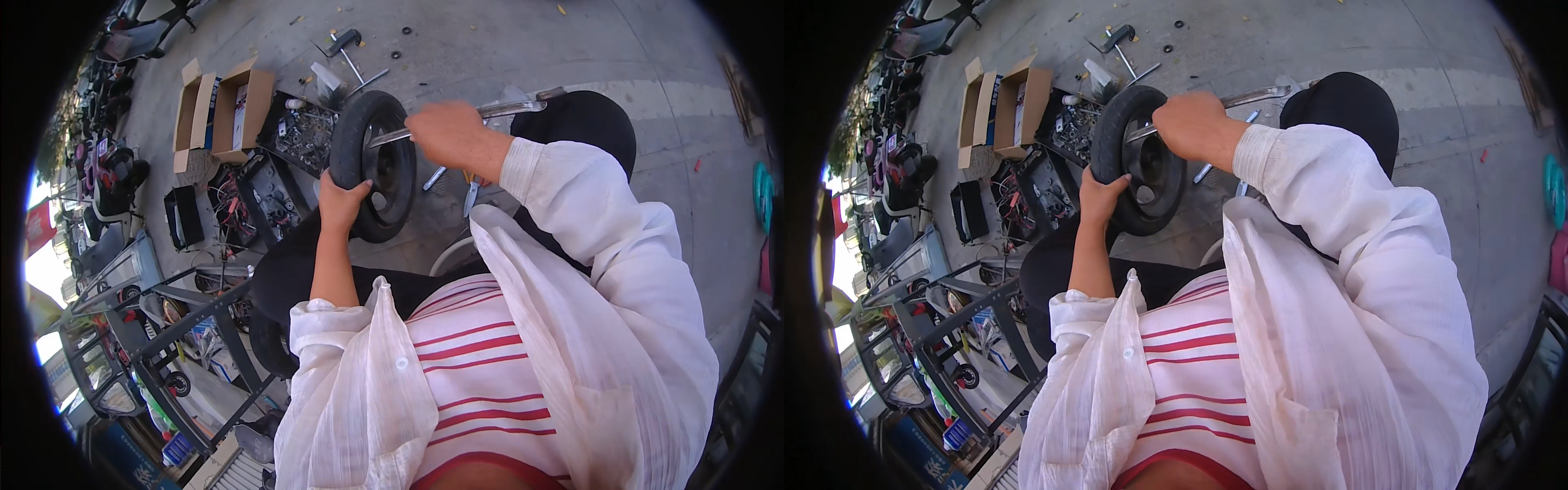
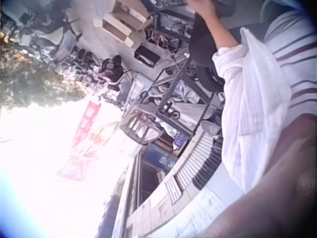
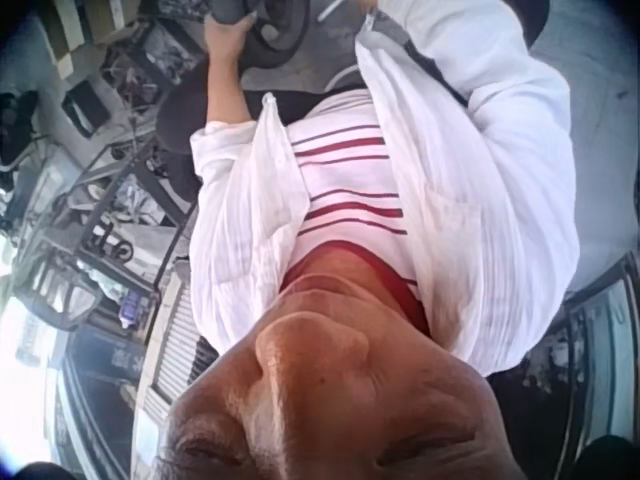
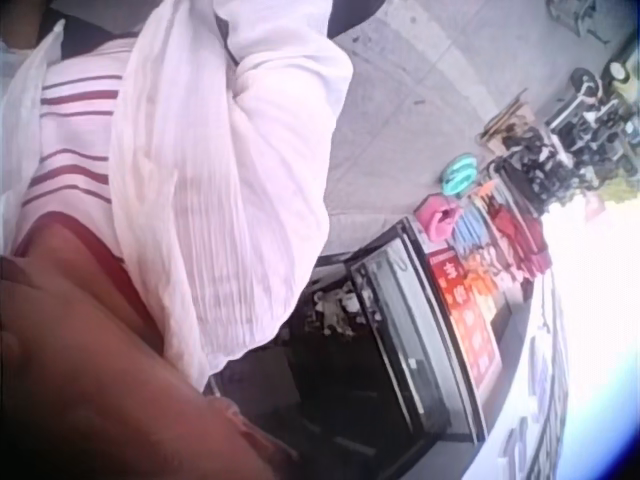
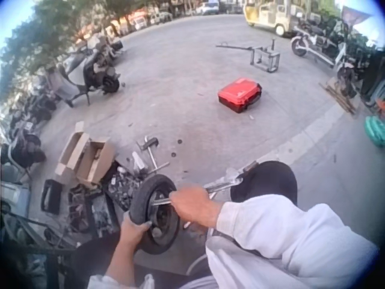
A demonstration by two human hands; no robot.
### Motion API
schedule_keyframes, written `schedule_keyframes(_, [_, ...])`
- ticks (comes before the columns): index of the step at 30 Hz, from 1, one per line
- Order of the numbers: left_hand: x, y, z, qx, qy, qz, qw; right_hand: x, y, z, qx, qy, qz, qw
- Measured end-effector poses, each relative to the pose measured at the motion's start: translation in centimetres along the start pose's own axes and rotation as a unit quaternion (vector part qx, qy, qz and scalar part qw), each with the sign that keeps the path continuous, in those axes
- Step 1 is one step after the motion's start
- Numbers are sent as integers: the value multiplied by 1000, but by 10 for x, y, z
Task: The person sits and works on a small tire, inserting a valve stem into the rim and then using a metal pry bar to press the tire bead onto the rim. The person repeatedly rotates the tire and uses the tool to seat the tire around the rim.
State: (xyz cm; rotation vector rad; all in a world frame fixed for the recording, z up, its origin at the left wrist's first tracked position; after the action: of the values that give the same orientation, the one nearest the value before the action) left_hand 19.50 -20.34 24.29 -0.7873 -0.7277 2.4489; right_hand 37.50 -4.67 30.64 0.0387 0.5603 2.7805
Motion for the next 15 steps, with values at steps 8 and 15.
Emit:
schedule_keyframes(8, [14,22,12,54,33,57,996,16,27,5,-78,-7,115,990])
schedule_keyframes(15, [22,25,15,44,51,66,996,31,47,0,-58,30,151,986])
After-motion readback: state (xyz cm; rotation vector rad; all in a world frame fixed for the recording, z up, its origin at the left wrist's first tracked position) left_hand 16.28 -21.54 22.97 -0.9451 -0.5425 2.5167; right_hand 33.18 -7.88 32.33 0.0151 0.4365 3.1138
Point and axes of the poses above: each hand's wrist, its own x-axis towards the middle knuckle, its own z-axis out of the back of the hand, y = z × x, the point moved 7 cm from there along x, towards the middle knuckle, and after that the axes turned 13 degrees about z, right-handed, at the moved point
